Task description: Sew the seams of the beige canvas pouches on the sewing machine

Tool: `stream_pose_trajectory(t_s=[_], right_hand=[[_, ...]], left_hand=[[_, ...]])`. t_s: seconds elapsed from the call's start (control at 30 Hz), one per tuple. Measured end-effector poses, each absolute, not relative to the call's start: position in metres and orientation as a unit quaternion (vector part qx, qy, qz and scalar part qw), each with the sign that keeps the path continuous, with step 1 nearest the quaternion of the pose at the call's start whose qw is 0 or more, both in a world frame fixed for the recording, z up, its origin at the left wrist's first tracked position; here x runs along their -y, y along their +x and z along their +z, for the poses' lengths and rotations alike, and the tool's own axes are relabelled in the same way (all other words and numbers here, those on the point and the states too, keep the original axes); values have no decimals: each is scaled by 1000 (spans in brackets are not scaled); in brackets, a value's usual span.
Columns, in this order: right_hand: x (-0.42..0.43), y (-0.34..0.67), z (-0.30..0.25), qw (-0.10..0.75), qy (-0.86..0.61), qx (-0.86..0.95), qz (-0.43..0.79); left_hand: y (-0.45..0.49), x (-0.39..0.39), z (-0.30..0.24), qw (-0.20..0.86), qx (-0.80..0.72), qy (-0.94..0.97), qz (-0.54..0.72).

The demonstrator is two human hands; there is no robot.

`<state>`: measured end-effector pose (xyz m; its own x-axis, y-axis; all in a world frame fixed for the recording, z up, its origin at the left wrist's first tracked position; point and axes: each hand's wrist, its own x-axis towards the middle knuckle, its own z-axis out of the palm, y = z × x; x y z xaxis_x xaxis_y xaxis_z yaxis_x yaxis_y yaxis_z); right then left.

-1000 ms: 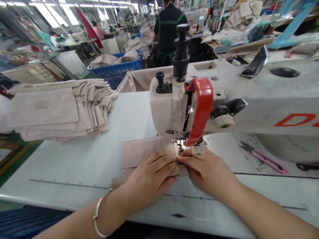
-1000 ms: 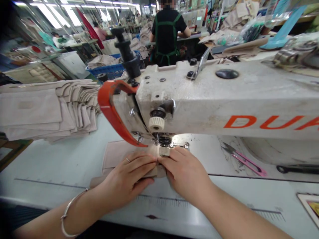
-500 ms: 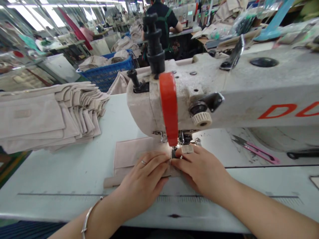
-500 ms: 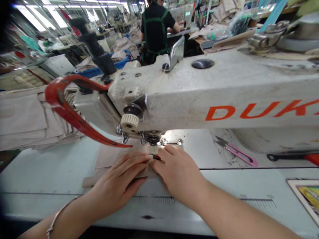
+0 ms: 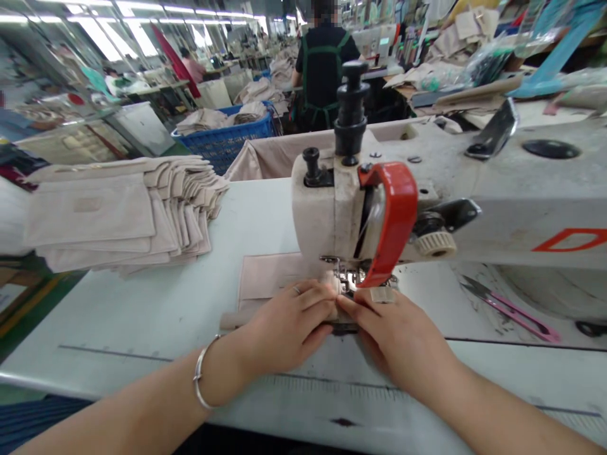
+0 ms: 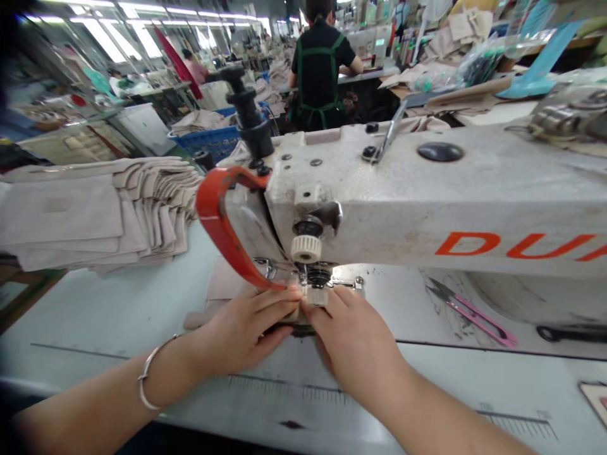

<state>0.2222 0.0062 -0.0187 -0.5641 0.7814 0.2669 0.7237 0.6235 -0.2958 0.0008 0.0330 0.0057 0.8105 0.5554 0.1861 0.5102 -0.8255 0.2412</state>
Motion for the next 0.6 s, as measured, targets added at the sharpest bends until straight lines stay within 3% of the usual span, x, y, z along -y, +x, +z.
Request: stream_pose_trajectory(t_s=[0.27, 0.47, 0.6], right_hand=[[-11, 220, -21, 161, -469, 865, 79], [-14, 225, -16, 266, -477, 836, 54], [-20, 232, -14, 234, -499, 834, 4]], left_hand=[[5, -54, 2, 101, -291, 940, 147], [-13, -76, -9, 104, -256, 948, 160], [-29, -90, -13, 130, -229, 942, 207]])
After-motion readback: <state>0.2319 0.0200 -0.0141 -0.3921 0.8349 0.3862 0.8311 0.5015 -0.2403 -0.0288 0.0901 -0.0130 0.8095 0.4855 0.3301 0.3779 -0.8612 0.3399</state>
